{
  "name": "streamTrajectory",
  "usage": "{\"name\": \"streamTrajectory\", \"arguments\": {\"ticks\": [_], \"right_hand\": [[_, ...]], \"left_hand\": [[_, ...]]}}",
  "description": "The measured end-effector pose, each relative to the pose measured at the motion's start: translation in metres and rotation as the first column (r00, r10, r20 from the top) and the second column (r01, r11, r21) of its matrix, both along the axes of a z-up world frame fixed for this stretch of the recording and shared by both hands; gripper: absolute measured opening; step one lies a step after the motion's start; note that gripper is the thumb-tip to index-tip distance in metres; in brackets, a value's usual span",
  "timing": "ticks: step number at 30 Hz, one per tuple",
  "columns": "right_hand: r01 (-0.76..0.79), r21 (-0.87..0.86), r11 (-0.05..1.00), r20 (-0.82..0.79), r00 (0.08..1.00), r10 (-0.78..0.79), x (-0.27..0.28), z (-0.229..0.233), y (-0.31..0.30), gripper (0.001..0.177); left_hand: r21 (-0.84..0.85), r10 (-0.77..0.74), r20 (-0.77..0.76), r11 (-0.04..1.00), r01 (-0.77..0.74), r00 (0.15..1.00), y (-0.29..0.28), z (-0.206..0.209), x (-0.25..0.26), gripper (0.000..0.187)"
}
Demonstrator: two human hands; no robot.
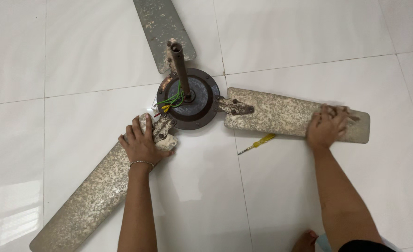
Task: The person wipes the blades and central motor housing of a disassembled electric fan lying on a tiled floor using a cloth. The fan remains on the floor throughout the clip.
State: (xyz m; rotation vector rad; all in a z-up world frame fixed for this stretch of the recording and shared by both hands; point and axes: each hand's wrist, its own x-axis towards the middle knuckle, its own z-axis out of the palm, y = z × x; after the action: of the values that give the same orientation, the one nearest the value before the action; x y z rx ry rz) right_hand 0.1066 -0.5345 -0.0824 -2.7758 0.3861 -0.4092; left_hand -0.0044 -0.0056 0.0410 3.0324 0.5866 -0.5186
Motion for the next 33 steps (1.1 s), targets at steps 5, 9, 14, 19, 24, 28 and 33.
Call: {"name": "streamTrajectory", "arguments": {"ticks": [5, 9, 14, 19, 24, 28, 33], "right_hand": [[0.375, 0.116, 0.919, -0.290, 0.898, -0.330, 0.019, -0.018, -0.074, 0.061], [0.304, -0.033, 0.952, -0.253, 0.919, -0.302, 0.024, -0.035, -0.050, 0.060], [0.195, 0.111, 0.974, -0.383, 0.913, -0.139, 0.031, -0.036, 0.078, 0.051], [-0.312, 0.055, 0.948, 0.128, 0.944, 0.304, 0.042, -0.025, 0.215, 0.033], [-0.480, 0.179, 0.859, 0.132, 0.877, 0.463, 0.034, -0.005, 0.209, 0.029], [-0.687, 0.205, 0.697, 0.104, 0.723, 0.683, 0.030, 0.011, 0.178, 0.035], [-0.504, 0.181, 0.845, -0.032, 0.856, 0.517, 0.029, 0.025, 0.135, 0.036]], "left_hand": [[0.016, -0.014, 0.010, 1.000, 0.014, 1.000, 0.000, -0.008, 0.001, 0.151], [0.004, -0.008, 0.016, 1.000, 0.008, 1.000, 0.001, -0.010, -0.001, 0.150], [0.015, -0.018, 0.031, 1.000, 0.018, 0.999, 0.002, -0.011, 0.000, 0.152], [0.034, -0.016, 0.005, 0.999, 0.016, 1.000, 0.001, -0.010, 0.000, 0.149], [0.042, -0.021, 0.008, 0.999, 0.020, 1.000, 0.000, -0.013, 0.000, 0.149], [0.041, 0.011, -0.019, 0.999, -0.010, 1.000, -0.001, -0.009, -0.001, 0.150], [0.012, 0.021, -0.007, 1.000, -0.021, 1.000, -0.003, -0.004, 0.001, 0.153]]}}
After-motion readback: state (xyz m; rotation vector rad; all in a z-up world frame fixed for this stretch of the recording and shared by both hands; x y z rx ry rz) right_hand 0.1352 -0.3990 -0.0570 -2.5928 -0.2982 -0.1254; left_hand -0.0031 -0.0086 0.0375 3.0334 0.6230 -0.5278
